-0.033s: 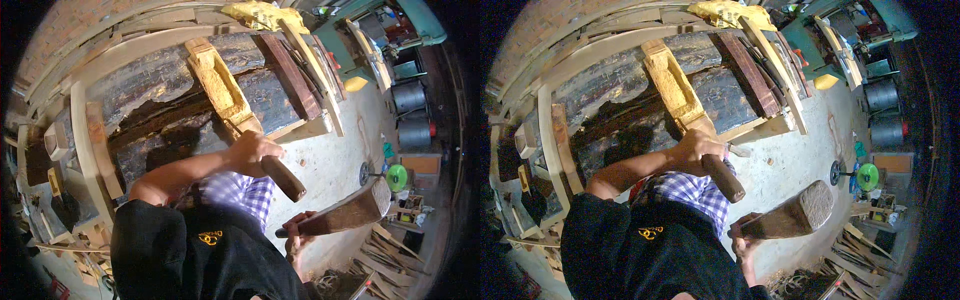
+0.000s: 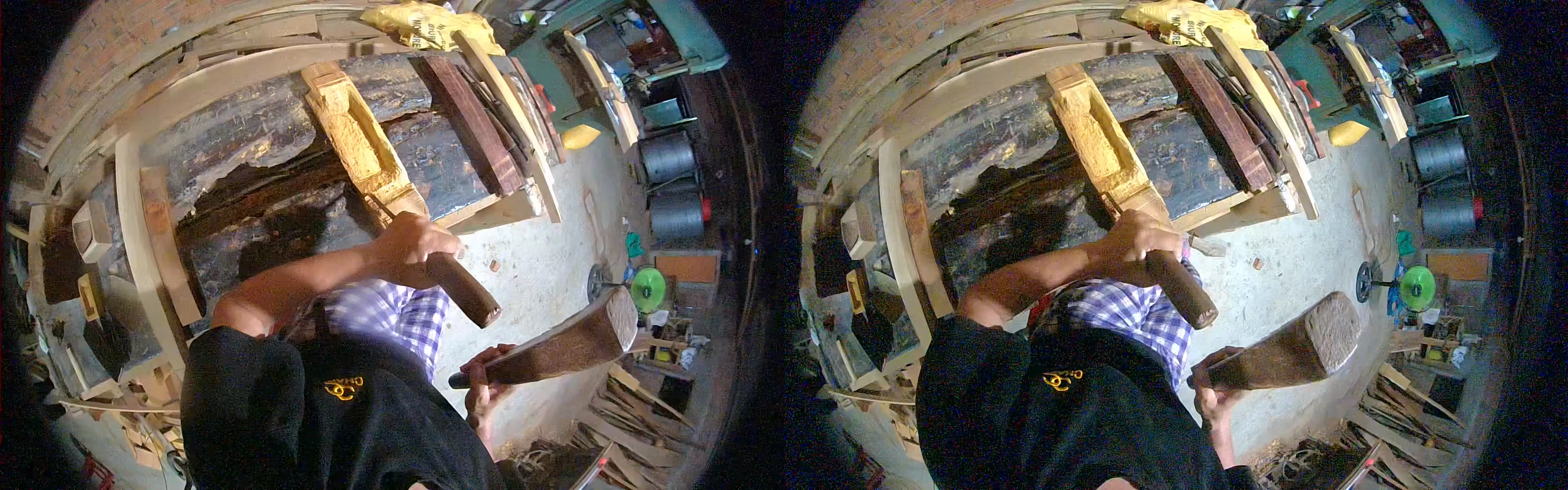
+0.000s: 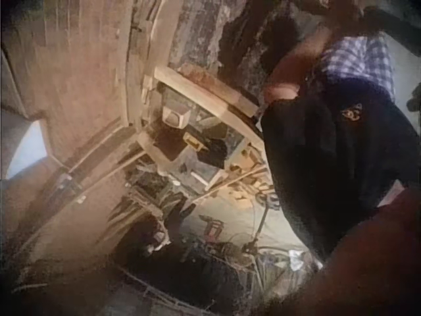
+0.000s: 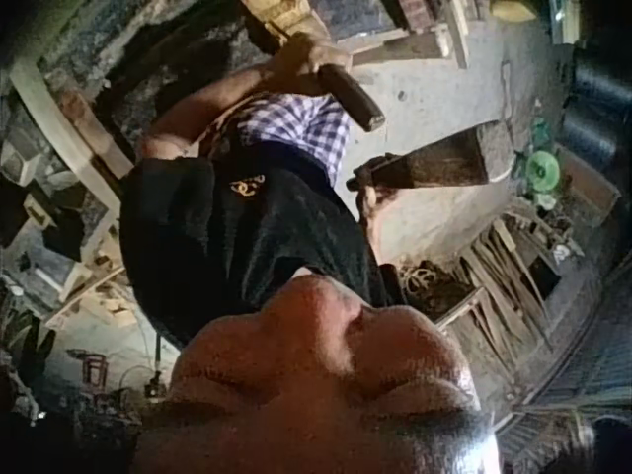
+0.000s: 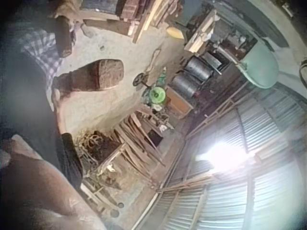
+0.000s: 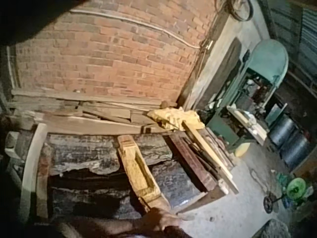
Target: The person cuts a piece of wood with a small hand saw, then carves the wooden piece using a chisel and a wooden mallet.
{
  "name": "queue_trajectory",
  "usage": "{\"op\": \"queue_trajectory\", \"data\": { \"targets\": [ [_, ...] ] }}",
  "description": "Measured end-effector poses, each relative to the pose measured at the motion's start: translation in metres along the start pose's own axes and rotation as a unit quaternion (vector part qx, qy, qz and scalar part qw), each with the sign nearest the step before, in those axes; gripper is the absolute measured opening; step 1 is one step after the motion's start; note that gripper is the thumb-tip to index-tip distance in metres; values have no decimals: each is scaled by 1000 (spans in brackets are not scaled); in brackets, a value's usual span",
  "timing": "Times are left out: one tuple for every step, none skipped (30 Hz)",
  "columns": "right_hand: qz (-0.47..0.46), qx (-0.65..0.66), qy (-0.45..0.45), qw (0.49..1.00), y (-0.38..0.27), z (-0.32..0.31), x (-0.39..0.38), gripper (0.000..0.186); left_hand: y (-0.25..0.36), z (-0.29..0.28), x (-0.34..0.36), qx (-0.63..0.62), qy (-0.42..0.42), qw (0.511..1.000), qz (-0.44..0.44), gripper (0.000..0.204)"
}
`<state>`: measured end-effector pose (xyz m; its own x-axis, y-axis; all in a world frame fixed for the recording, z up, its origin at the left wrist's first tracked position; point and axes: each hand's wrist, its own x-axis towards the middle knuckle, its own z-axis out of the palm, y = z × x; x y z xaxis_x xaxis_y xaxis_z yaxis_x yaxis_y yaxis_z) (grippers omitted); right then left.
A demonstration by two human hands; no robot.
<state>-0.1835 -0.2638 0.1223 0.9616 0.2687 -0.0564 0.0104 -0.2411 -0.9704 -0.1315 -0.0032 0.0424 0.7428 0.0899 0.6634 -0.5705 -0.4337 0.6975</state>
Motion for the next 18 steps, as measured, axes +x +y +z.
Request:
{"op": "queue_trajectory", "data": {
  "targets": [
    [6,10,0,1000,-9,4,2,55,0,1,1,-12,-8,1000,-22,20],
    [5,11,0,1000,-21,6,6,55,1,1,1,-24,-15,999,-44,21],
    [5,3,-1,1000,-29,8,8,55,1,0,2,-23,-16,999,-44,21],
    [29,-17,-37,999,-39,6,12,55,1,0,3,-25,-21,998,-52,21],
    [6,-4,-2,1000,-41,2,14,55,1,-2,3,-26,-27,997,-61,20],
    [242,-114,-111,957,-46,-6,21,56,1,-3,3,-25,-28,997,-61,20],
    [157,-111,-91,977,-36,-10,17,55,2,-3,3,-22,-32,997,-65,20],
    [-102,-84,-83,988,-22,-12,14,54,2,-4,3,-24,-37,997,-70,20],
    [-177,-108,-93,974,-8,-20,11,53,2,-5,3,-20,-36,997,-69,20],
    [-181,-204,-74,959,14,-24,8,52,2,-7,3,-27,-26,997,-63,18],
    [-204,-206,-109,951,37,-26,5,52,1,-9,4,-33,-16,998,-55,17],
    [-113,-172,-131,970,56,-29,1,51,0,-9,4,-32,-16,998,-53,17],
    [-37,-197,-111,973,70,-33,-3,51,0,-9,5,-39,-15,997,-72,18],
    [-55,-164,-78,982,79,-38,-7,51,-1,-9,5,-45,-5,995,-86,20],
    [5,-118,-55,991,85,-41,-8,60,-2,-9,5,-41,-10,995,-88,20],
    [-9,-135,-25,991,86,-43,-9,53,-1,-8,5,-39,-1,997,-71,20],
    [-51,-112,-51,991,82,-45,-9,47,-2,-7,5,-37,0,998,-55,20],
    [-14,56,-13,998,78,-43,-6,48,-2,-7,5,-38,5,998,-51,20]
  ]
}}
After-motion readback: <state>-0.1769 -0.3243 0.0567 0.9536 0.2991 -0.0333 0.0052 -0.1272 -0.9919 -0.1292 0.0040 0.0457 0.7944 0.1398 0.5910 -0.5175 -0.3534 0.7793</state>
